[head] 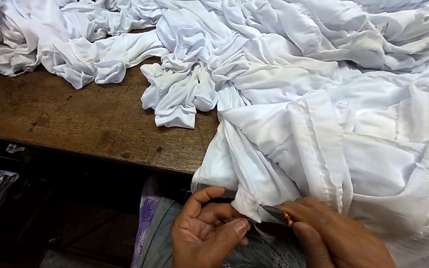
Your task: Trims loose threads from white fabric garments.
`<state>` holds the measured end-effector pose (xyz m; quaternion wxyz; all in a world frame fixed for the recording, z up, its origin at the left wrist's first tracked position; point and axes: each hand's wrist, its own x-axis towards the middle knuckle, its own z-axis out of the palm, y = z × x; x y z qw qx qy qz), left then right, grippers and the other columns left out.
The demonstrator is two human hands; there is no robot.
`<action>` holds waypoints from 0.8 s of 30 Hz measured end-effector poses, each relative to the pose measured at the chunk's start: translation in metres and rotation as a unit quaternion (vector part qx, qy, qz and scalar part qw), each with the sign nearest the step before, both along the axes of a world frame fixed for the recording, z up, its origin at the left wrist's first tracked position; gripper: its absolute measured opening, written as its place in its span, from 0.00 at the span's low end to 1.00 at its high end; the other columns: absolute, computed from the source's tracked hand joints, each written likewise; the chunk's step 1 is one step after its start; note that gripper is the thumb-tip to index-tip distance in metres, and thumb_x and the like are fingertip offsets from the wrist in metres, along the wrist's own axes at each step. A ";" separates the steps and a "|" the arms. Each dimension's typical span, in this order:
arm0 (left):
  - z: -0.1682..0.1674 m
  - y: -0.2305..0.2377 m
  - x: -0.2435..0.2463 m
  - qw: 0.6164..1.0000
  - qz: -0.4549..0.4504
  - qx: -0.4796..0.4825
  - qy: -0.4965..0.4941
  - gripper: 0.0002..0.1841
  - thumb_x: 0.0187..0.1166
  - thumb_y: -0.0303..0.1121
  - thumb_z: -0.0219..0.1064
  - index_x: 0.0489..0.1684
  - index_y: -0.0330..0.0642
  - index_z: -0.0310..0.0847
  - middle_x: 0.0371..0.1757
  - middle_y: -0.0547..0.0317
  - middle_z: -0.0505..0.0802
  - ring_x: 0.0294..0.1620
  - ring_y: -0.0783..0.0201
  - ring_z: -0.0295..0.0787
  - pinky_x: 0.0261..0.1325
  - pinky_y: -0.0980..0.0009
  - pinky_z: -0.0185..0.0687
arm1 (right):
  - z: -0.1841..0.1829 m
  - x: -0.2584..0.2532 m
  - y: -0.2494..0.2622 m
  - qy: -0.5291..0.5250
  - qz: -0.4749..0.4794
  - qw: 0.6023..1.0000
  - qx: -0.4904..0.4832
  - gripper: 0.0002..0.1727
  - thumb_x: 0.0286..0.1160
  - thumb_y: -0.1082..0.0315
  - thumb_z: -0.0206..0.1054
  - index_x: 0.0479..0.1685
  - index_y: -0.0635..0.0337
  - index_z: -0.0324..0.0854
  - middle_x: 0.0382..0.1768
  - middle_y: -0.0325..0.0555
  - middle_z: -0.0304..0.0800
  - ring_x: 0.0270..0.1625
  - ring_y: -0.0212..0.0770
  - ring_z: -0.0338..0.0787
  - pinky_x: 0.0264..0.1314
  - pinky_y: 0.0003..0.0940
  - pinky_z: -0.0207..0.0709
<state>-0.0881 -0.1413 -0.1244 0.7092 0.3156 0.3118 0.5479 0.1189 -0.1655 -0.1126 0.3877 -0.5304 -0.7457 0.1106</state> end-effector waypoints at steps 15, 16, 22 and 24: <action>0.001 0.016 -0.003 0.998 -0.047 -0.022 0.041 0.17 0.63 0.16 0.79 0.53 0.26 0.90 0.47 0.36 0.94 0.44 0.55 0.96 0.52 0.62 0.94 | -0.008 0.008 -0.016 -0.180 0.018 0.982 0.055 0.19 0.90 0.56 0.55 0.50 0.61 0.87 0.27 0.48 0.82 0.28 0.46 0.80 0.26 0.39 0.69; 0.001 0.017 -0.003 0.998 -0.050 -0.028 0.041 0.17 0.62 0.15 0.79 0.52 0.26 0.90 0.48 0.36 0.94 0.46 0.54 0.96 0.55 0.60 0.93 | -0.008 0.008 -0.016 -0.186 0.020 0.981 0.055 0.19 0.90 0.56 0.55 0.50 0.61 0.87 0.26 0.48 0.82 0.28 0.47 0.80 0.26 0.39 0.69; -0.003 0.020 -0.003 0.997 -0.047 -0.022 0.060 0.18 0.59 0.14 0.79 0.50 0.26 0.90 0.52 0.37 0.93 0.48 0.53 0.95 0.54 0.60 0.94 | -0.002 0.019 -0.019 -0.077 0.091 0.986 -0.116 0.22 0.92 0.56 0.52 0.50 0.65 0.87 0.32 0.55 0.87 0.33 0.49 0.87 0.32 0.42 0.77; -0.006 0.018 -0.005 0.997 -0.047 0.013 0.067 0.19 0.58 0.14 0.80 0.51 0.27 0.90 0.55 0.39 0.92 0.51 0.53 0.95 0.54 0.60 0.95 | -0.007 0.024 -0.022 0.085 0.121 0.971 -0.190 0.23 0.94 0.60 0.50 0.48 0.71 0.87 0.35 0.57 0.89 0.37 0.42 0.87 0.40 0.35 0.80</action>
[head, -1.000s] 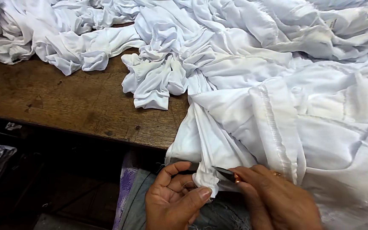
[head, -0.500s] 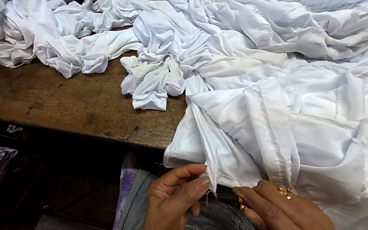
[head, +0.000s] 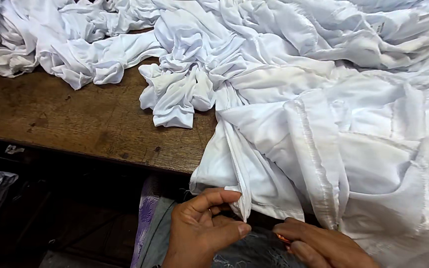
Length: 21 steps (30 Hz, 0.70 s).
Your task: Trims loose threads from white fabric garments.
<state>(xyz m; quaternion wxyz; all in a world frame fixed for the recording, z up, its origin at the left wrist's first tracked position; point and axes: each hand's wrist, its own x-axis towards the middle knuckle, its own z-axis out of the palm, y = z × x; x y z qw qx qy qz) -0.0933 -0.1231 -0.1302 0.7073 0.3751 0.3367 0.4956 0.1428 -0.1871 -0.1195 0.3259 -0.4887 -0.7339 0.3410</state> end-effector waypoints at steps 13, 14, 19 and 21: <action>-0.002 -0.008 -0.005 1.000 0.001 0.022 -0.017 0.22 0.56 0.12 0.80 0.54 0.24 0.89 0.59 0.38 0.91 0.52 0.52 0.95 0.50 0.59 0.96 | 0.003 -0.022 0.009 0.193 -0.015 0.967 -0.165 0.20 0.95 0.65 0.51 0.45 0.69 0.88 0.25 0.39 0.82 0.22 0.24 0.70 0.22 0.21 0.63; -0.002 -0.009 -0.005 1.000 0.003 0.023 -0.018 0.22 0.56 0.12 0.80 0.54 0.24 0.89 0.59 0.38 0.90 0.51 0.52 0.95 0.50 0.60 0.96 | 0.003 -0.023 0.010 0.191 -0.014 0.968 -0.161 0.20 0.95 0.65 0.51 0.45 0.69 0.87 0.25 0.39 0.81 0.21 0.24 0.69 0.22 0.21 0.62; -0.003 -0.009 -0.006 1.000 0.003 0.024 -0.020 0.23 0.55 0.12 0.80 0.55 0.25 0.89 0.60 0.38 0.90 0.52 0.52 0.95 0.49 0.60 0.97 | -0.001 -0.029 0.010 0.143 -0.039 0.986 -0.073 0.21 0.94 0.66 0.52 0.40 0.71 0.87 0.27 0.45 0.86 0.25 0.26 0.77 0.28 0.22 0.71; 0.000 -0.010 -0.006 0.999 -0.003 0.028 -0.023 0.25 0.55 0.11 0.79 0.57 0.25 0.87 0.62 0.38 0.89 0.52 0.52 0.95 0.48 0.60 0.97 | -0.002 -0.029 0.009 0.167 -0.057 0.983 -0.047 0.22 0.95 0.65 0.50 0.41 0.71 0.86 0.28 0.44 0.86 0.26 0.25 0.77 0.29 0.20 0.71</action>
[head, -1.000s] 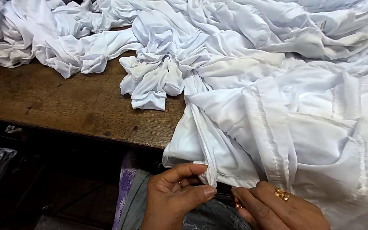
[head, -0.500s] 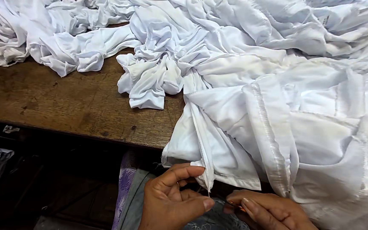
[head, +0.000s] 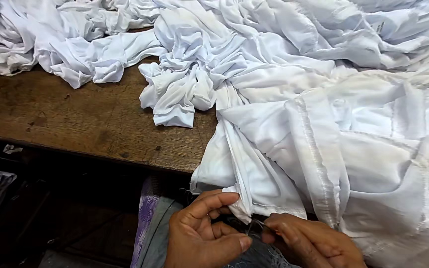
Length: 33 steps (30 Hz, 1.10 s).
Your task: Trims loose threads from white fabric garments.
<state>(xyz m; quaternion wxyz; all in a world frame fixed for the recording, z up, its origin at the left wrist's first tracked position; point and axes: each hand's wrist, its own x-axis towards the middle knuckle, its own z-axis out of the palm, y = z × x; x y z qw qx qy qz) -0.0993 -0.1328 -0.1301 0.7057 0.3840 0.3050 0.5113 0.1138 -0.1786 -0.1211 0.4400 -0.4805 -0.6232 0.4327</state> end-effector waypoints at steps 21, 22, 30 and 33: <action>0.001 -0.006 -0.001 0.999 -0.024 0.035 0.006 0.28 0.54 0.10 0.79 0.61 0.23 0.84 0.64 0.41 0.88 0.50 0.56 0.94 0.44 0.63 0.96 | 0.013 0.004 0.010 0.156 0.044 0.970 -0.183 0.20 0.95 0.63 0.50 0.42 0.63 0.87 0.18 0.28 0.71 0.18 0.20 0.64 0.18 0.17 0.56; 0.000 -0.006 -0.001 0.999 -0.024 0.035 0.006 0.28 0.54 0.10 0.79 0.61 0.23 0.84 0.65 0.40 0.88 0.50 0.56 0.94 0.45 0.63 0.96 | 0.013 0.003 0.011 0.150 0.046 0.971 -0.180 0.20 0.94 0.63 0.51 0.41 0.62 0.87 0.18 0.28 0.71 0.18 0.20 0.64 0.18 0.16 0.56; 0.001 -0.006 -0.005 0.998 -0.062 0.027 -0.016 0.36 0.53 0.09 0.79 0.71 0.21 0.75 0.70 0.36 0.84 0.54 0.51 0.93 0.41 0.59 0.97 | 0.015 0.012 -0.001 0.149 0.035 0.987 -0.037 0.23 0.95 0.53 0.48 0.50 0.59 0.87 0.33 0.34 0.85 0.29 0.21 0.75 0.30 0.19 0.68; 0.010 -0.008 -0.006 0.996 -0.080 0.037 -0.026 0.40 0.54 0.08 0.78 0.75 0.19 0.70 0.73 0.34 0.81 0.61 0.46 0.91 0.43 0.55 0.97 | 0.005 0.005 0.000 0.004 -0.043 0.999 0.029 0.22 0.84 0.50 0.67 0.60 0.61 0.83 0.38 0.35 0.84 0.33 0.21 0.75 0.32 0.17 0.69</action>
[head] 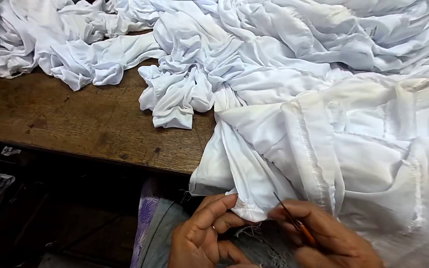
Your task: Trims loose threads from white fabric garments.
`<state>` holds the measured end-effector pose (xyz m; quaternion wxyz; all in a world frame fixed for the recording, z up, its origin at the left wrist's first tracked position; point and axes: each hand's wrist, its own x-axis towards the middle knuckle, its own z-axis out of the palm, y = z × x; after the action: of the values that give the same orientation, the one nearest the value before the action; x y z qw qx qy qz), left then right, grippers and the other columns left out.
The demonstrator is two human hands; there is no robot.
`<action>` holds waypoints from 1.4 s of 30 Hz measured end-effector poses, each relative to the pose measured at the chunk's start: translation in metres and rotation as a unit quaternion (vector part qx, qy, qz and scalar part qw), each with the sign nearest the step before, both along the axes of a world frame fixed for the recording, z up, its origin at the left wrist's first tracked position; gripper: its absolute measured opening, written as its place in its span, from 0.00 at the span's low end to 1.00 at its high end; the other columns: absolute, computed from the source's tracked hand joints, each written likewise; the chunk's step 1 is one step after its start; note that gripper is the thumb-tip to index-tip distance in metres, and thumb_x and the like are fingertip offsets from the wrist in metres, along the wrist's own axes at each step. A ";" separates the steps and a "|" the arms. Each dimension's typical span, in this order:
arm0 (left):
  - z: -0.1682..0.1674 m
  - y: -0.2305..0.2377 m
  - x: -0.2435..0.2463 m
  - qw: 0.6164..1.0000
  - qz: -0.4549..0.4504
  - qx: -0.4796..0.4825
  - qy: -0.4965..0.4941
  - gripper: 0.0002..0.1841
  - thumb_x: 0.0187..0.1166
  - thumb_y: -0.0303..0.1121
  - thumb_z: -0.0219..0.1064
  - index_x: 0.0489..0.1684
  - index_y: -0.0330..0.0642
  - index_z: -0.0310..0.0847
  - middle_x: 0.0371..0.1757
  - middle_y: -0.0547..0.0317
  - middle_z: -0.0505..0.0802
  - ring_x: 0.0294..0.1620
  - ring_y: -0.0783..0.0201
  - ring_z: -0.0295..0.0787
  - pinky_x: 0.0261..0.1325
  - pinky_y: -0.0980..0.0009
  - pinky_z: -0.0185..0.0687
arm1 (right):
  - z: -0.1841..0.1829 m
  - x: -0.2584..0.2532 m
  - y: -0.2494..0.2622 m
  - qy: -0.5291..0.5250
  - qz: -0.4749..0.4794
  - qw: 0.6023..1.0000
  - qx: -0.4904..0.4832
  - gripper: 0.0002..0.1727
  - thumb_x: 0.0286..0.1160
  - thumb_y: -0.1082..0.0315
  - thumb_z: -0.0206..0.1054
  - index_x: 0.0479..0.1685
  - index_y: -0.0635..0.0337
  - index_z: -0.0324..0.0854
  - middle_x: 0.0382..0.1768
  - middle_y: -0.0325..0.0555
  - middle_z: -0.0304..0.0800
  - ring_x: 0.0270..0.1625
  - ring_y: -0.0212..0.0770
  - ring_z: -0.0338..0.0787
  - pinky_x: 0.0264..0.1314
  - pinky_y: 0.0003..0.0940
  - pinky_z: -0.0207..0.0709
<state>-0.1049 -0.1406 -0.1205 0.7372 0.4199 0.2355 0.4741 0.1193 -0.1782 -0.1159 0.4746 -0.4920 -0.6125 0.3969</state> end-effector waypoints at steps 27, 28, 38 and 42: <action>0.019 0.079 0.010 0.926 0.064 0.343 0.142 0.29 0.73 0.20 0.74 0.76 0.34 0.75 0.42 0.55 0.96 0.39 0.65 0.94 0.46 0.71 0.94 | 0.039 0.018 0.033 -0.217 -0.115 0.962 0.118 0.07 0.85 0.64 0.61 0.45 0.57 0.80 0.31 0.35 0.83 0.29 0.23 0.79 0.30 0.19 0.73; 0.021 0.080 0.005 0.937 0.042 0.311 0.151 0.29 0.73 0.20 0.75 0.76 0.35 0.75 0.39 0.55 0.96 0.37 0.65 0.93 0.43 0.71 0.93 | 0.038 0.019 0.036 -0.238 -0.126 0.955 0.127 0.07 0.84 0.64 0.61 0.44 0.56 0.80 0.30 0.35 0.82 0.28 0.23 0.78 0.28 0.19 0.72; 0.030 0.077 0.001 0.961 0.000 0.190 0.199 0.31 0.75 0.21 0.70 0.81 0.38 0.69 0.34 0.55 0.94 0.31 0.65 0.90 0.36 0.74 0.90 | 0.030 0.007 0.030 -0.245 -0.049 0.957 0.148 0.18 0.76 0.55 0.73 0.57 0.56 0.87 0.33 0.41 0.85 0.31 0.29 0.78 0.33 0.25 0.72; 0.036 0.078 0.005 0.960 -0.005 0.196 0.201 0.32 0.73 0.20 0.71 0.80 0.37 0.68 0.33 0.57 0.93 0.28 0.67 0.89 0.32 0.77 0.87 | 0.025 -0.004 0.036 -0.294 -0.034 0.930 0.219 0.13 0.84 0.62 0.61 0.52 0.55 0.89 0.33 0.44 0.87 0.34 0.34 0.83 0.35 0.27 0.74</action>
<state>-0.0999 -0.0628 -0.0843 0.5804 0.6440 0.2793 0.4128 0.1155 -0.1419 -0.0912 0.3822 -0.4907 -0.7796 0.0740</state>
